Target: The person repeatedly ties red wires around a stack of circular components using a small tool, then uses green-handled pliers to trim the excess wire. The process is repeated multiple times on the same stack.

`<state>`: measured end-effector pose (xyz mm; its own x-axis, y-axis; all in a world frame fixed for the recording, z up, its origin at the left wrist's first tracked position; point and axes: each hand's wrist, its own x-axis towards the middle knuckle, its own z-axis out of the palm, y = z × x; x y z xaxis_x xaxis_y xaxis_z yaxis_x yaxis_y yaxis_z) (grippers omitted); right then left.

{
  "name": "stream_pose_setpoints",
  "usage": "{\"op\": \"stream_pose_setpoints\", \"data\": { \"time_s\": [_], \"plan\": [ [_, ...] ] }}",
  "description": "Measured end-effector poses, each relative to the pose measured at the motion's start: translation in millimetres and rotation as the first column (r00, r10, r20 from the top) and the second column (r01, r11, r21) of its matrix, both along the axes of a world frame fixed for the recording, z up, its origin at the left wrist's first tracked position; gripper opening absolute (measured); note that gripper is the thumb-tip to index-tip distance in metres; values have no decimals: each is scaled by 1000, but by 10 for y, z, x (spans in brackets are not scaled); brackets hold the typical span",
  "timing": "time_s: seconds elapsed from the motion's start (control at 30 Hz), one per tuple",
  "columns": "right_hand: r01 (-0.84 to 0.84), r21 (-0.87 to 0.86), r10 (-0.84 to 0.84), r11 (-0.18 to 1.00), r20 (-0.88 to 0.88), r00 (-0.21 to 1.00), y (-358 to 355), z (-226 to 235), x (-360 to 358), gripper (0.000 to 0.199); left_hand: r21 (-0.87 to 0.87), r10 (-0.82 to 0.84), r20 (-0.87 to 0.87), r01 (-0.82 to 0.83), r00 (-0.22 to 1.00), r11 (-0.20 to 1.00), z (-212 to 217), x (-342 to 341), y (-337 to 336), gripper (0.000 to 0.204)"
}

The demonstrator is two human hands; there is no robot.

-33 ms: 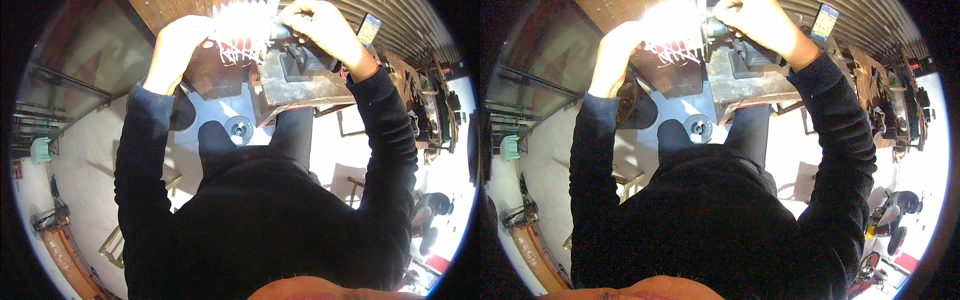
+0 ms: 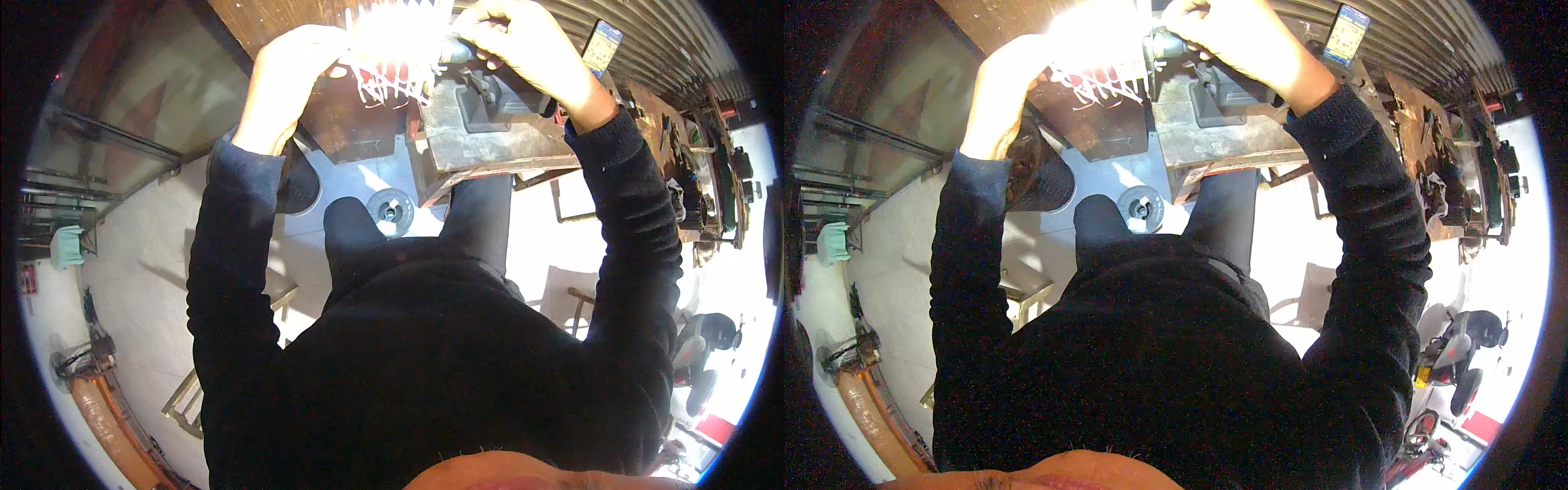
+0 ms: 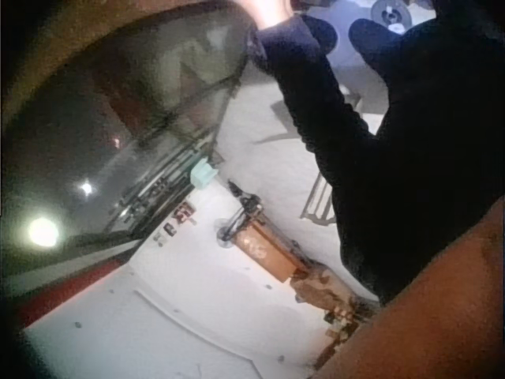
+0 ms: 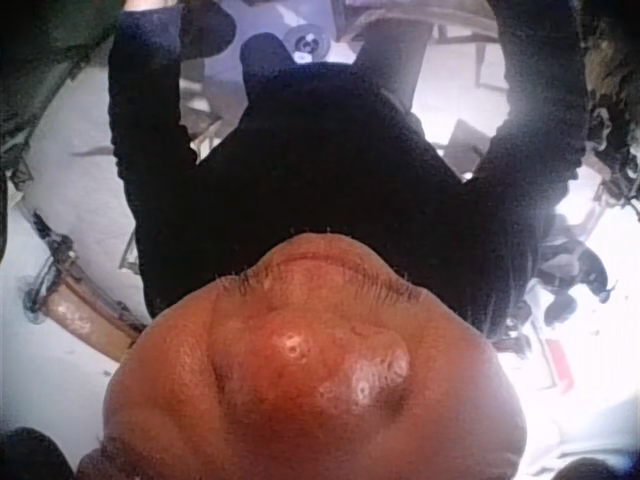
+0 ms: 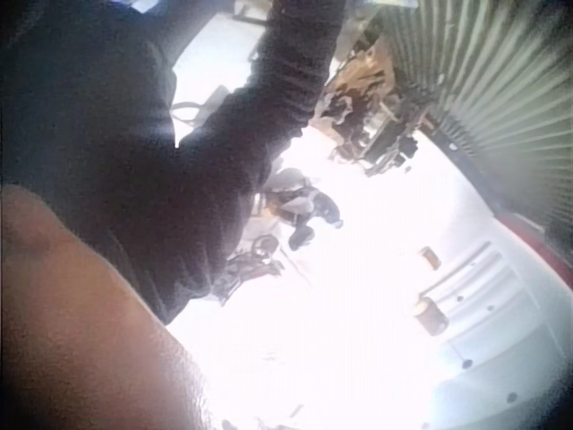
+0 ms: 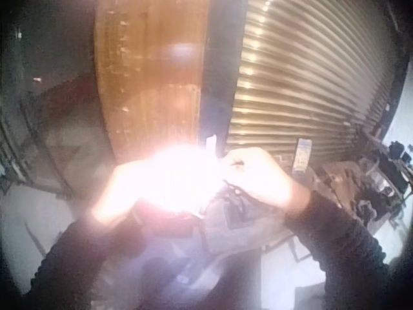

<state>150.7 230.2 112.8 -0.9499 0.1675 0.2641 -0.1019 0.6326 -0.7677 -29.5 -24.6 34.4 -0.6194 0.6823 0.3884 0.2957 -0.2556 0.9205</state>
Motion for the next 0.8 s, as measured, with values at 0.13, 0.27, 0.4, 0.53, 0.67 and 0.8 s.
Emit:
{"op": "stream_pose_setpoints", "data": {
  "time_s": [0.13,0.27,0.4,0.53,0.67,0.8],
  "plan": [
    [23,40,-23,999,-7,1000,-12,-53,-46,16,-10,19,40,-19,999,1000,8,9,15,20],
    [-5,107,16,994,-102,995,-18,-123,-130,18,-24,35,34,-34,999,999,21,24,8,20],
    [-36,57,42,998,-100,994,21,-160,-124,19,-7,-18,27,18,999,1000,8,1,29,17],
    [-193,-40,187,980,-111,976,33,-182,-104,22,20,-25,78,23,997,1000,-39,-45,93,13],
    [-452,-298,404,841,-211,890,-4,-176,-71,30,2,25,31,-26,999,1000,-19,-58,62,15],
    [-404,-386,371,829,-161,915,-29,-167,-16,32,120,-41,186,19,982,993,2,13,32,13]
  ]
}}
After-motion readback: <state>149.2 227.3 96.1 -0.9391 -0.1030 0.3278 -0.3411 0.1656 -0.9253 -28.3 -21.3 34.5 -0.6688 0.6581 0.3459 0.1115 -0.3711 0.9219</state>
